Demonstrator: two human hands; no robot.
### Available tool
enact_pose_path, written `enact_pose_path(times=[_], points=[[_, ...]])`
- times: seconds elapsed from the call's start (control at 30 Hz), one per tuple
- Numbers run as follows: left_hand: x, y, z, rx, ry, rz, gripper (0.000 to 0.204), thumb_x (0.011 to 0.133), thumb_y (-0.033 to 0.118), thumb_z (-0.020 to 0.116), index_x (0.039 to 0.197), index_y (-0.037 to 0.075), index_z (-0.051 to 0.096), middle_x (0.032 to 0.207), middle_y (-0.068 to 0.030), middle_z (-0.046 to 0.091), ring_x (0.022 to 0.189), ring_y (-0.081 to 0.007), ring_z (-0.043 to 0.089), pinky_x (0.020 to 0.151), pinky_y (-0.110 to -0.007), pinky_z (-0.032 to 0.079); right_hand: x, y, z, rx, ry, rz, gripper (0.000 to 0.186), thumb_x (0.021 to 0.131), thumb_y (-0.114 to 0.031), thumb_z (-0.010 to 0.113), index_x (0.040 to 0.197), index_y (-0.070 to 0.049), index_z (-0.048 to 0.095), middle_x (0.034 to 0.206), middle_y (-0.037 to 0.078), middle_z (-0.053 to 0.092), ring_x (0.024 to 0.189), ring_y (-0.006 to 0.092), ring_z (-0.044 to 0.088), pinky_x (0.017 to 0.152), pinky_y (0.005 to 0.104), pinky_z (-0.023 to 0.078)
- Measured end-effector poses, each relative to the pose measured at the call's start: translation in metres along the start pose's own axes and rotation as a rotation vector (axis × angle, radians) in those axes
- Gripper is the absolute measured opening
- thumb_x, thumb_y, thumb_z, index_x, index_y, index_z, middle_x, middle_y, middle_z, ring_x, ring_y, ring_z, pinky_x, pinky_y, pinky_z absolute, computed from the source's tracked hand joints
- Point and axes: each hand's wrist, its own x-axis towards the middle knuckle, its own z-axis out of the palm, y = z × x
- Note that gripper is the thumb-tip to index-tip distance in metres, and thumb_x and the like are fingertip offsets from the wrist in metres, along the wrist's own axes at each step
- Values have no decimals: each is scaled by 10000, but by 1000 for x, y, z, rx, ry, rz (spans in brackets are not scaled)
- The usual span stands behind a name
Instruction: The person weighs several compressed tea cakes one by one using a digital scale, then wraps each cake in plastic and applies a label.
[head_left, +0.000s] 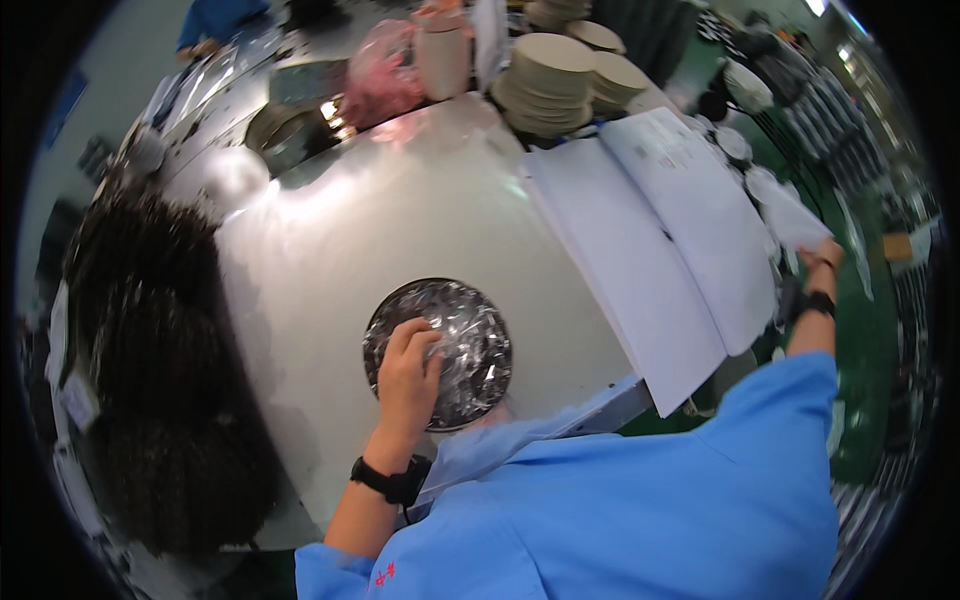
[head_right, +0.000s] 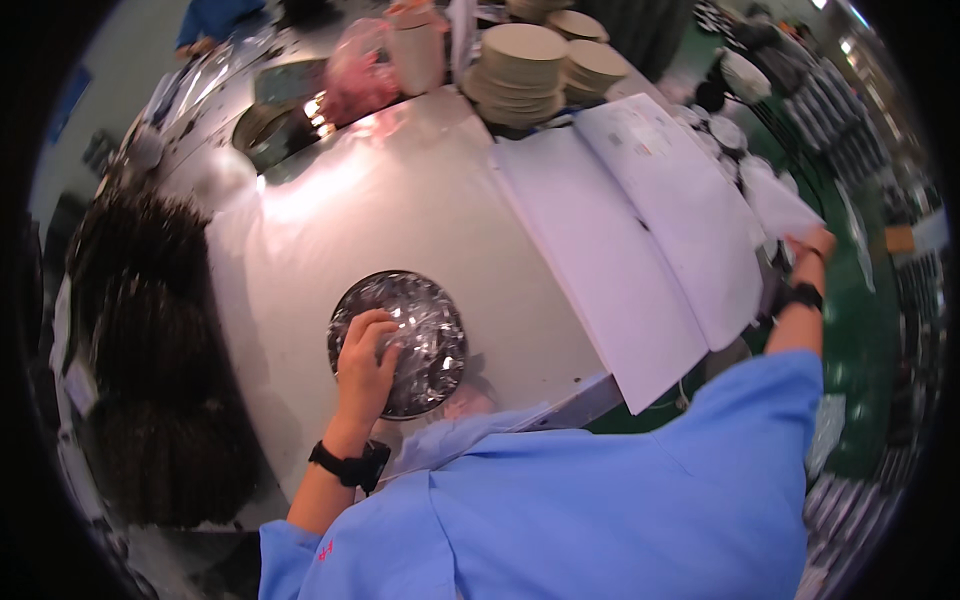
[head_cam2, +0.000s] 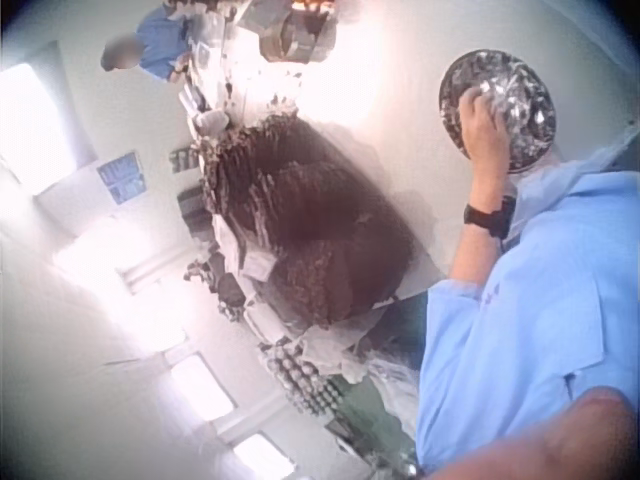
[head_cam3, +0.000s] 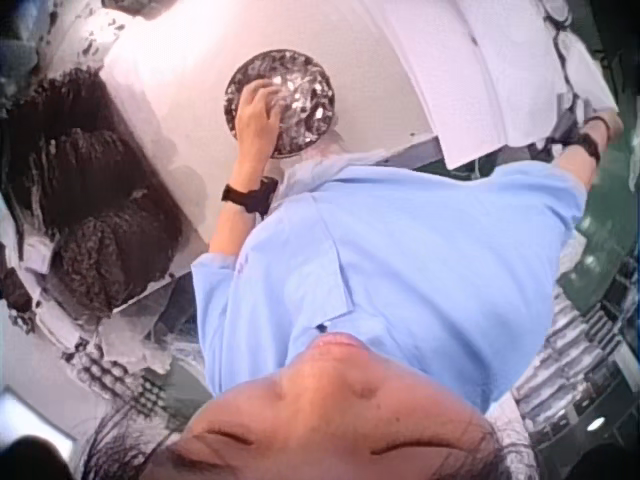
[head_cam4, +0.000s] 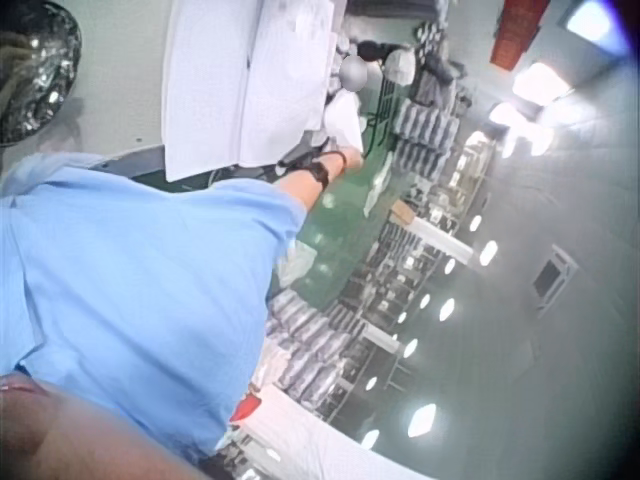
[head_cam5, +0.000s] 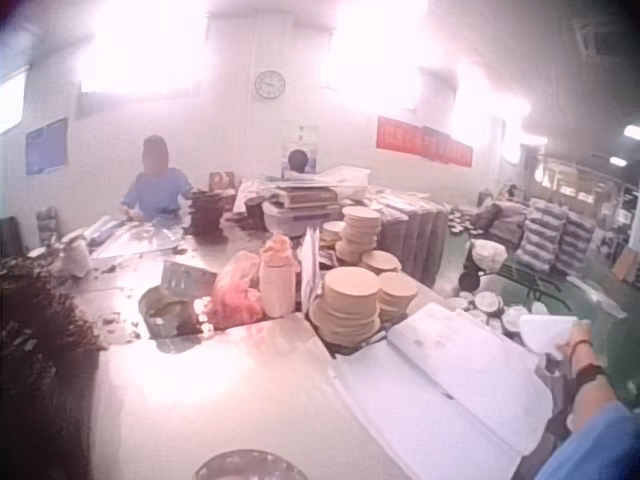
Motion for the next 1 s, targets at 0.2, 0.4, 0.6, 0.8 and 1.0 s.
enact_pose_path(times=[0.2,0.4,0.6,0.8,1.0], points=[[-5,6,2,484,8,322,254,838,119,657,1085,63,674,1130,-92,651,1130,-298,587,1102,-492,354,-425,-58,70,83,-655,-1176,357,972,-140,511,1286,30,514,1319,220,511,1211,371,492,1051,431,393],[-26,3,-6,229,-81,224,348,912,220,545,1232,116,634,1274,-79,627,1213,-284,551,1068,-431,355,-588,22,70,-203,-1493,-1559,502,831,-125,617,1329,-179,594,1428,199,475,1373,352,403,1125,470,320],[-28,3,-9,89,-68,172,351,912,251,525,1226,146,642,1221,-67,658,1199,-286,563,1046,-438,387,-604,-10,93,-429,-1709,-1471,528,891,-239,588,1398,-129,491,1480,197,400,1420,315,312,1170,471,194],[-38,-25,-4,-124,197,179,350,934,228,450,1176,32,610,1221,-142,608,1196,-304,531,1062,-438,363,-627,37,145,-355,-1652,-1432,619,945,-468,466,1482,-169,389,1564,147,293,1452,323,246,1191,474,142],[-28,-25,11,-246,475,-247,413,1009,165,366,1371,-25,426,1358,-166,454,1275,-291,440,1096,-377,323,-664,63,115,-237,-1686,-1758,604,925,-392,492,1439,-81,432,1550,109,330,1477,307,182,1191,509,143]])
